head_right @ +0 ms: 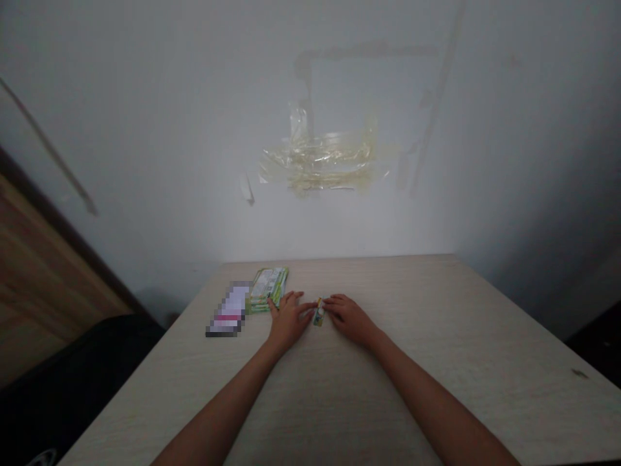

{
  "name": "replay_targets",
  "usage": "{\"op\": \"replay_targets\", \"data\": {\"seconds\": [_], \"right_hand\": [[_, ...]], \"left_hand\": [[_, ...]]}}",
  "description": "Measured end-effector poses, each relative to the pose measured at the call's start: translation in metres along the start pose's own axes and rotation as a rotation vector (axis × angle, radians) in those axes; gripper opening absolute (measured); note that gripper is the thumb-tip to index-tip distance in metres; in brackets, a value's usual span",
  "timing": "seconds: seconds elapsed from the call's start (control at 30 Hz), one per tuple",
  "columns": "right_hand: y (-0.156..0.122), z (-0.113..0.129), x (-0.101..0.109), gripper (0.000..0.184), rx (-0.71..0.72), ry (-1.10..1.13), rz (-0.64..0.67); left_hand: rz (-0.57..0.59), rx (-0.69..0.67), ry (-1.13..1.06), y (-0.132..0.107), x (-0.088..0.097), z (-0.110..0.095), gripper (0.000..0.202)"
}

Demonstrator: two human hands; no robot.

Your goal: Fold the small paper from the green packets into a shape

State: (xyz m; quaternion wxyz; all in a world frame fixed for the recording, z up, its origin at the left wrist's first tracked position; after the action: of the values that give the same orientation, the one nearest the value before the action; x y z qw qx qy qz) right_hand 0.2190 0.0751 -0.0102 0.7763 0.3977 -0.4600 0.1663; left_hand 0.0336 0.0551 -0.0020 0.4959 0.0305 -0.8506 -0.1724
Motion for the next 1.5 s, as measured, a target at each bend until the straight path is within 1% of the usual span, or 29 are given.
{"op": "replay_targets", "data": {"seconds": [0.1, 0.2, 0.27, 0.43, 0.5, 0.63, 0.73, 0.9, 1.0, 1.23, 1.5], "right_hand": [[0.000, 0.000, -0.001, 0.038, 0.003, -0.024, -0.002], [0.002, 0.004, 0.004, 0.033, 0.020, -0.036, -0.020], [0.002, 0.008, 0.008, 0.032, 0.036, -0.035, -0.027], [0.002, 0.015, 0.013, 0.036, 0.035, -0.043, -0.031], [0.002, 0.017, 0.012, 0.036, 0.030, -0.058, -0.024], [0.001, 0.018, 0.010, 0.032, 0.041, -0.087, -0.008], [0.000, 0.016, 0.009, 0.030, 0.011, -0.095, -0.001], [0.001, 0.014, 0.005, 0.036, 0.007, -0.070, 0.038], [0.002, 0.014, 0.003, 0.036, 0.008, -0.104, 0.070], [0.001, 0.016, 0.004, 0.034, 0.008, -0.126, 0.056], [0.001, 0.016, 0.007, 0.031, 0.017, -0.080, 0.038]], "left_hand": [[-0.027, 0.010, -0.012, 0.000, 0.003, -0.001, 0.023], [-0.028, 0.030, -0.014, -0.001, 0.004, -0.002, 0.021], [-0.022, 0.037, -0.002, -0.001, 0.003, -0.003, 0.023], [-0.003, 0.000, 0.033, -0.002, -0.001, -0.004, 0.032], [0.002, -0.016, 0.031, -0.002, -0.002, -0.002, 0.032], [0.001, 0.000, 0.028, -0.001, -0.004, 0.001, 0.031], [-0.004, -0.001, 0.027, -0.001, -0.004, 0.001, 0.031], [0.018, 0.008, 0.015, -0.002, -0.003, 0.000, 0.031], [-0.001, 0.008, 0.011, -0.002, 0.000, 0.000, 0.031], [-0.083, 0.072, 0.003, -0.002, 0.006, 0.002, 0.025], [-0.065, 0.090, -0.032, -0.001, 0.008, 0.003, 0.021]]}}
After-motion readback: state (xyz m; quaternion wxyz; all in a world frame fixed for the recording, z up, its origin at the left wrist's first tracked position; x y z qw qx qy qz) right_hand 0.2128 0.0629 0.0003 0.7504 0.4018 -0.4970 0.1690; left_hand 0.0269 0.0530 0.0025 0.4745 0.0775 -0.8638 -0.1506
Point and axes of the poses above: each hand's wrist, its own y-axis towards the middle knuckle, its own x-axis out of the back of the hand, z = x × y, the point moved 4 cm from there along y, towards the middle knuckle, and after that the axes turned 10 degrees about -y, right-handed, at the moved point
